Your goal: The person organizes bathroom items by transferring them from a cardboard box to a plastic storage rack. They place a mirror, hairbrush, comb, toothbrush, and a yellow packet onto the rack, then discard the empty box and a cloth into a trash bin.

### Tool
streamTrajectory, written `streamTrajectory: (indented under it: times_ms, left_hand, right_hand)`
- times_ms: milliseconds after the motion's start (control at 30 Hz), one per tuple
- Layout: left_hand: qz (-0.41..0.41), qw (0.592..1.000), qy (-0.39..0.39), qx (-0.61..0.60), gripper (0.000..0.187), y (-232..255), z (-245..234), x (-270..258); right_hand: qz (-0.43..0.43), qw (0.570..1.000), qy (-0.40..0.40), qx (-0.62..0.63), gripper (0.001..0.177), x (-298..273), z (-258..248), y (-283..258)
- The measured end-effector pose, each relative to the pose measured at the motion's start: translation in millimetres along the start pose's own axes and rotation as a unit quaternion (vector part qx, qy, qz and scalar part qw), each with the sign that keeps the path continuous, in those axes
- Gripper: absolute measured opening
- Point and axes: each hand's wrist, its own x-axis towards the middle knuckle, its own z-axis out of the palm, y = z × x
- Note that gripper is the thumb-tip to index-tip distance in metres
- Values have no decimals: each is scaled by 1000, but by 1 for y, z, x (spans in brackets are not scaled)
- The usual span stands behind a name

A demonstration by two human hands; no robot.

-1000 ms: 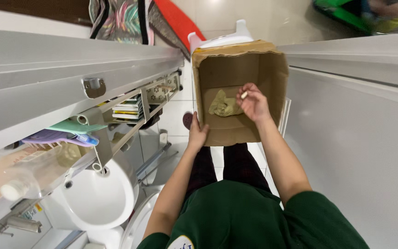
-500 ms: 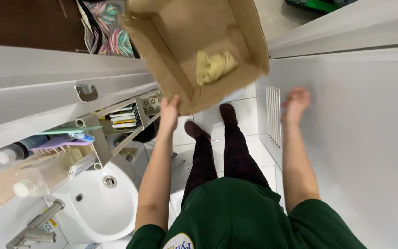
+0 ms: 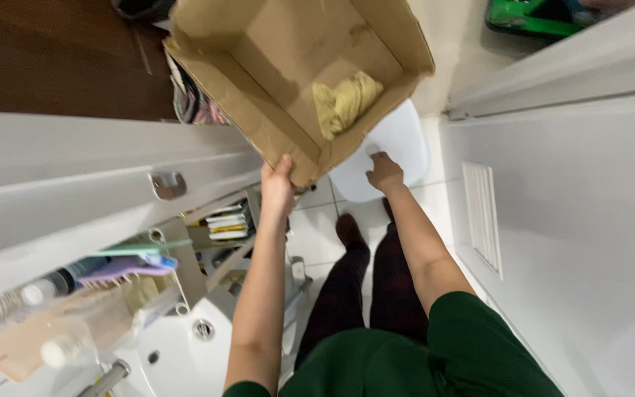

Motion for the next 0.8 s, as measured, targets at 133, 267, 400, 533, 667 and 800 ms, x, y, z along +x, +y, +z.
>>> streamTrajectory:
  times_ms: [133,267,400,533,667,800]
  left_hand:
    - [-25,1000,1,16,44,5,-5,5]
    - [-57,998,17,0,45,8,-1,19]
    - [-56,997,57,0,44,11,-1,35]
    - [-32,995,92,-15,42,5,-6,47]
    - [-2,993,117,5,39,-13,-20,57]
    - [25,990,139,-7,38,-13,-13,60]
  right_hand:
    - [-18,994,-68,-89,79,32,13,2]
    - [-43,990,-65,-115,78,57,23,8]
    - [-69,974,-80,-199,61,74,16,0]
    - [-95,966,-81,-228,58,71,-12,5]
    - [-99,967,-119,-201,66,69,-67,11]
    - [-105,969,-111,-196,81,65,-121,6]
